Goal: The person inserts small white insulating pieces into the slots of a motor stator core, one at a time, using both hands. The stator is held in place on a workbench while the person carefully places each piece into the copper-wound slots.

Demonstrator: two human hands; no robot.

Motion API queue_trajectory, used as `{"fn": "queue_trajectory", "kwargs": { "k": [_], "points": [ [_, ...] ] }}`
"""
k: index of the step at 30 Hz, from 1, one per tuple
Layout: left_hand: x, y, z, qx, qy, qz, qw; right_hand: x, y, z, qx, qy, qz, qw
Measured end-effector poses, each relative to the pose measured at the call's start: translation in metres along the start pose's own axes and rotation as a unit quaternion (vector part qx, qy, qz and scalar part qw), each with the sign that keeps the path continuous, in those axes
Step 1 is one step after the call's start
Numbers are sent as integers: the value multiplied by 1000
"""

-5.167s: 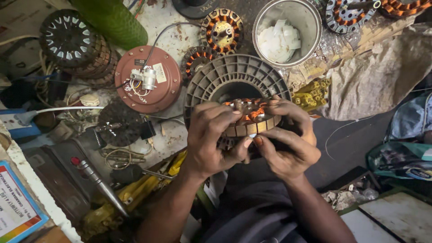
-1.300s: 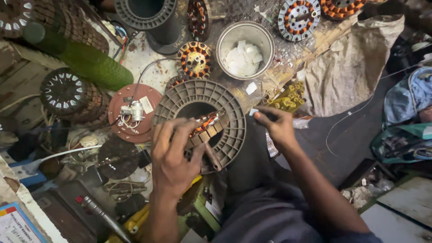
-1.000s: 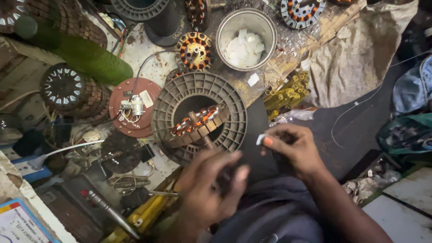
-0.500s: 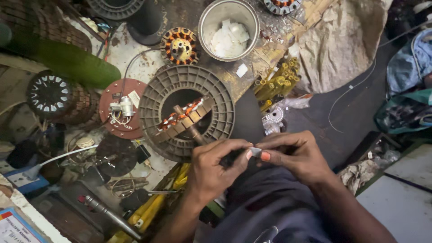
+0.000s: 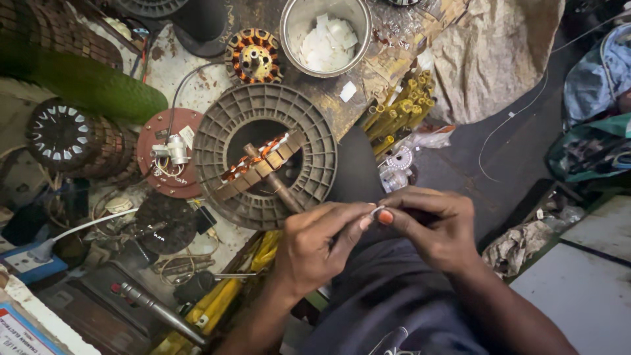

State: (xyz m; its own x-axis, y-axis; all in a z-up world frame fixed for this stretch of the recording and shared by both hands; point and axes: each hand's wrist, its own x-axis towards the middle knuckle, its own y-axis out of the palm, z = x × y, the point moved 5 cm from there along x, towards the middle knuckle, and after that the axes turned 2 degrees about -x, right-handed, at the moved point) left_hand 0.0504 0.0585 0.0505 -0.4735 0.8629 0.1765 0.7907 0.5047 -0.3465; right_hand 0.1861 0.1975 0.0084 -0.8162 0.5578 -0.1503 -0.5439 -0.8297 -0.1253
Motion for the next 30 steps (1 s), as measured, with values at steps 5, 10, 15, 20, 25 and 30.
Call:
{"fn": "queue_trajectory", "kwargs": {
  "k": [5,10,15,20,25,30],
  "points": [
    [3,-3,-5,-15,29,-10,999,-10,2,46,-176,-175,-64,966],
    [3,-6,-11,-23,33,-22,999,-17,10,62,-166,-260,-87,947],
    [0,-10,-15,-25,26,-26,999,-15,9,61,-118,-265,-54,956],
    [5,-22,-28,37,46,-57,997,-1,11,60,-68,-246,16,967],
    [8,-67,-48,282,142,-220,923,30,24,50,-62,-269,-31,961],
    [28,-100,-12,240,56,-160,956,58,57,51,-86,-355,-9,931]
  ]
}}
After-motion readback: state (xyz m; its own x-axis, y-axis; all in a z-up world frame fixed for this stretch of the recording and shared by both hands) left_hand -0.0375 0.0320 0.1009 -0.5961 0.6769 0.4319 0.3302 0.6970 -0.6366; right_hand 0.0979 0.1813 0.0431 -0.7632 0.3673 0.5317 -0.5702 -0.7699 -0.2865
